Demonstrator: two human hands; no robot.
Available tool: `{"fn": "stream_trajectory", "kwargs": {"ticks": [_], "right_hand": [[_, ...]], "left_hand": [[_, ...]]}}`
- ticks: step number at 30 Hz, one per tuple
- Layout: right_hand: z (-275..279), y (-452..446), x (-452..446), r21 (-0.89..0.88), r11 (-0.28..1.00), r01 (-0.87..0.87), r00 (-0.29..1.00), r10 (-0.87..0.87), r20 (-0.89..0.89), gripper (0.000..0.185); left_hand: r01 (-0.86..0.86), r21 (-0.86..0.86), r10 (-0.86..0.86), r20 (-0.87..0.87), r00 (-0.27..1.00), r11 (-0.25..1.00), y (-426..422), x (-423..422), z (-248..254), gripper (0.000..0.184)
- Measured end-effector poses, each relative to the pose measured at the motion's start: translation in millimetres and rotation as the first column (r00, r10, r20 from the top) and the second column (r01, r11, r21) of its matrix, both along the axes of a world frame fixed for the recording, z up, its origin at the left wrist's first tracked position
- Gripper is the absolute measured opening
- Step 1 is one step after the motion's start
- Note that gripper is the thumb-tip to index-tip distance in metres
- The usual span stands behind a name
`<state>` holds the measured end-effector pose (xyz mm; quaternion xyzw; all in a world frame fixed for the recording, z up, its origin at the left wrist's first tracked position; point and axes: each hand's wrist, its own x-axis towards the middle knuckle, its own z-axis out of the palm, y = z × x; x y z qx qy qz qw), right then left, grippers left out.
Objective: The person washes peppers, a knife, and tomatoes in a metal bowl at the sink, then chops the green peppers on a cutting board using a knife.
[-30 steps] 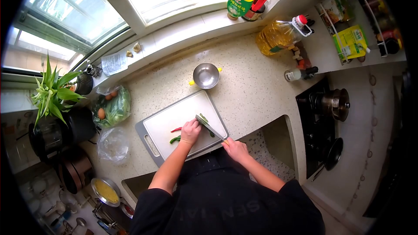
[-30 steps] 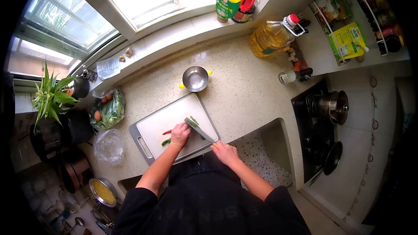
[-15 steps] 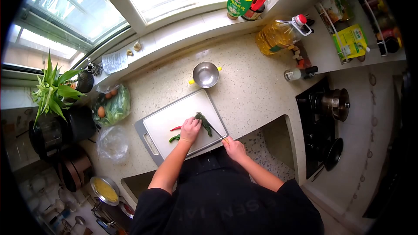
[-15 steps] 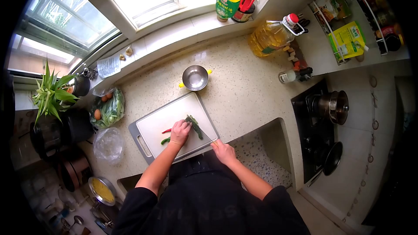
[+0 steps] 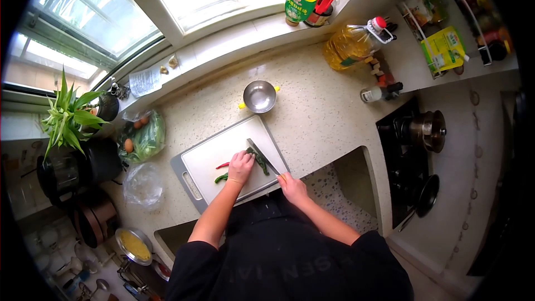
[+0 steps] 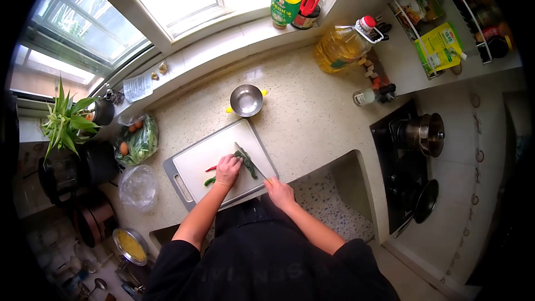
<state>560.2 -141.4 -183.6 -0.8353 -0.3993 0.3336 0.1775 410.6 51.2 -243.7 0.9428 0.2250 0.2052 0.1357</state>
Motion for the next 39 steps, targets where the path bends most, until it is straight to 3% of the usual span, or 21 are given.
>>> {"fn": "stream_trajectory", "kwargs": {"ticks": [3,6,9,39], "right_hand": [[-2.1,2.5,0.0,-0.018,0.999,-0.027,1.0,0.026,-0.011,0.035],[3.8,-2.2,1.1,0.08,0.997,0.001,1.0,0.001,-0.024,0.035],[14.3,-9.3,3.9,-0.037,0.999,-0.032,0.999,0.033,0.002,0.035],[27.4,-18.7,-6.5,-0.087,0.991,-0.1,0.991,0.107,0.082,0.038]], "left_hand": [[-0.007,-0.005,0.007,0.019,1.0,1.0,0.1,0.1,0.4,0.018],[-0.016,-0.007,0.016,0.026,1.0,1.0,0.2,-0.7,-1.9,0.017],[-0.029,-0.019,0.029,0.018,0.999,0.999,-1.9,-1.2,-2.0,0.018],[-0.03,-0.02,0.03,0.009,1.0,0.999,0.0,-1.0,-9.6,0.014]]}}
